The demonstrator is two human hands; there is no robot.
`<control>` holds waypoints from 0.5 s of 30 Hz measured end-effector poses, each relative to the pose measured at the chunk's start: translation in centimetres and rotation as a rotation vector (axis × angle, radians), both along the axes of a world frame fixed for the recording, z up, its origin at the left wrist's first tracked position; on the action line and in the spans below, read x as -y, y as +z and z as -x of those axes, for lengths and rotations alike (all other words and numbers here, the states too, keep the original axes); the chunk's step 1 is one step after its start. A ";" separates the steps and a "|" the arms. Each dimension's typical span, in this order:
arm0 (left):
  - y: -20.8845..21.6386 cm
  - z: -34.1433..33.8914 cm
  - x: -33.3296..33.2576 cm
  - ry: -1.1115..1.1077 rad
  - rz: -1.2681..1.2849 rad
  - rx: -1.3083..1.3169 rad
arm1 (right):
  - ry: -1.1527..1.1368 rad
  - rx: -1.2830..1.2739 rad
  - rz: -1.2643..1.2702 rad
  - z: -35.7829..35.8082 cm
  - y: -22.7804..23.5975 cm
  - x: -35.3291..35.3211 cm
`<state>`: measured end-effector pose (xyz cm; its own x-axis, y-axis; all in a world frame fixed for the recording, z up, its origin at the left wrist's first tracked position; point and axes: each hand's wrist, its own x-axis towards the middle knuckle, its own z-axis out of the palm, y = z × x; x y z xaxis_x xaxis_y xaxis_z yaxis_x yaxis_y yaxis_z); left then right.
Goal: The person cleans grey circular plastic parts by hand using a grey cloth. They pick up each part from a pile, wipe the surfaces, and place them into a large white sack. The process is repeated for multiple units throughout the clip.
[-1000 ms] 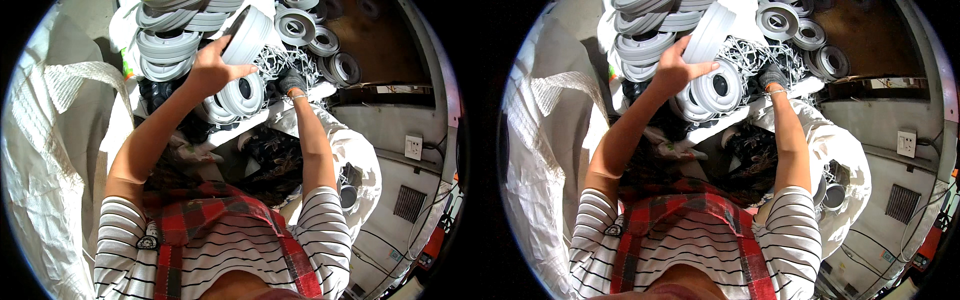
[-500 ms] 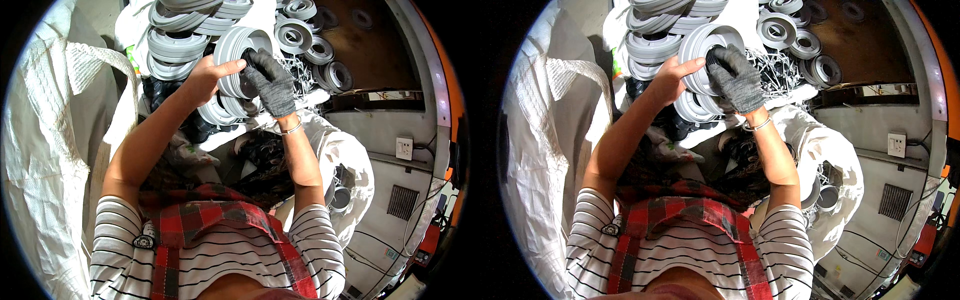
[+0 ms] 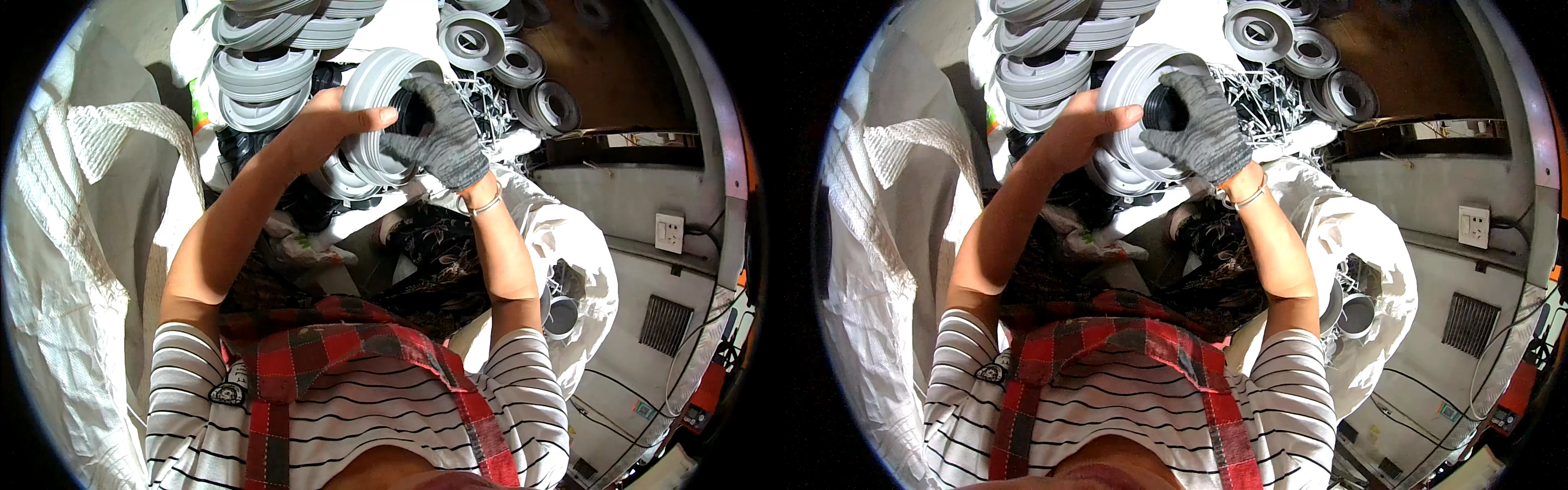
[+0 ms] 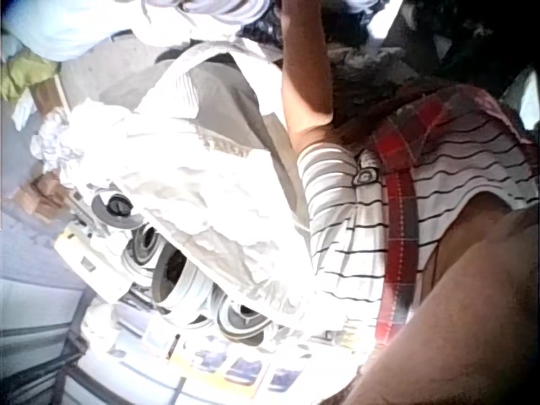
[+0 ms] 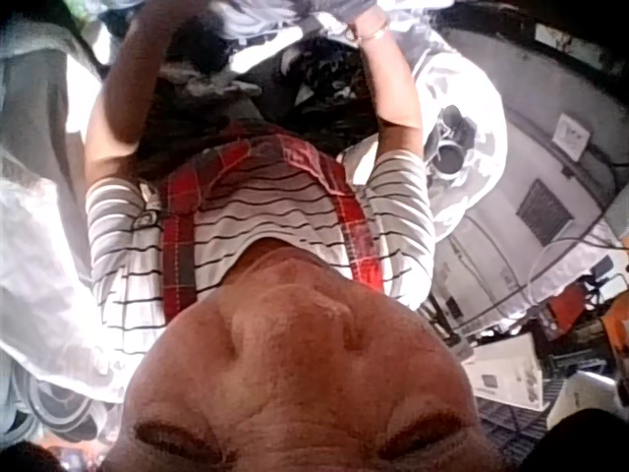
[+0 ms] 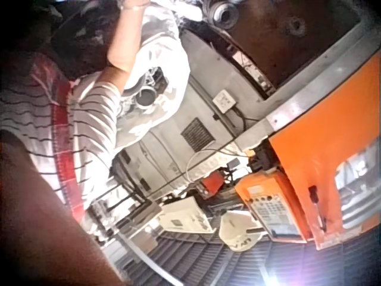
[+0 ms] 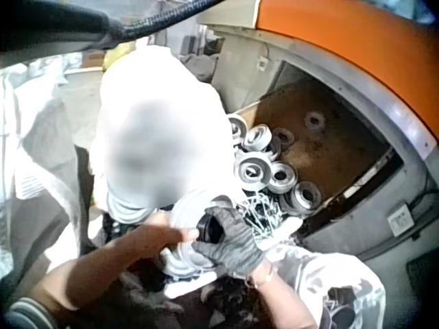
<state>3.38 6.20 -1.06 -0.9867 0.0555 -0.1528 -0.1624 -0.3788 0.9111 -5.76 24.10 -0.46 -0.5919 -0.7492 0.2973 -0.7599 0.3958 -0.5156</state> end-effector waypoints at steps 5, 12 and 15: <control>-1.0 0.0 -1.3 0.070 0.353 -0.083 | -0.222 0.141 0.186 0.0 -2.1 0.1; -0.9 -1.0 -2.2 0.044 0.704 -0.399 | -0.150 1.040 0.757 0.3 -4.8 0.2; -1.5 -0.2 -1.6 -0.068 1.025 -0.849 | 0.235 1.627 1.083 2.4 -8.3 -2.0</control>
<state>3.53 7.79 -2.58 -0.7962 0.3383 0.5016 0.6023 0.5207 0.6051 -8.17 26.09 -8.80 -0.6629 -0.7484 -0.0237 0.6212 -0.5319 -0.5755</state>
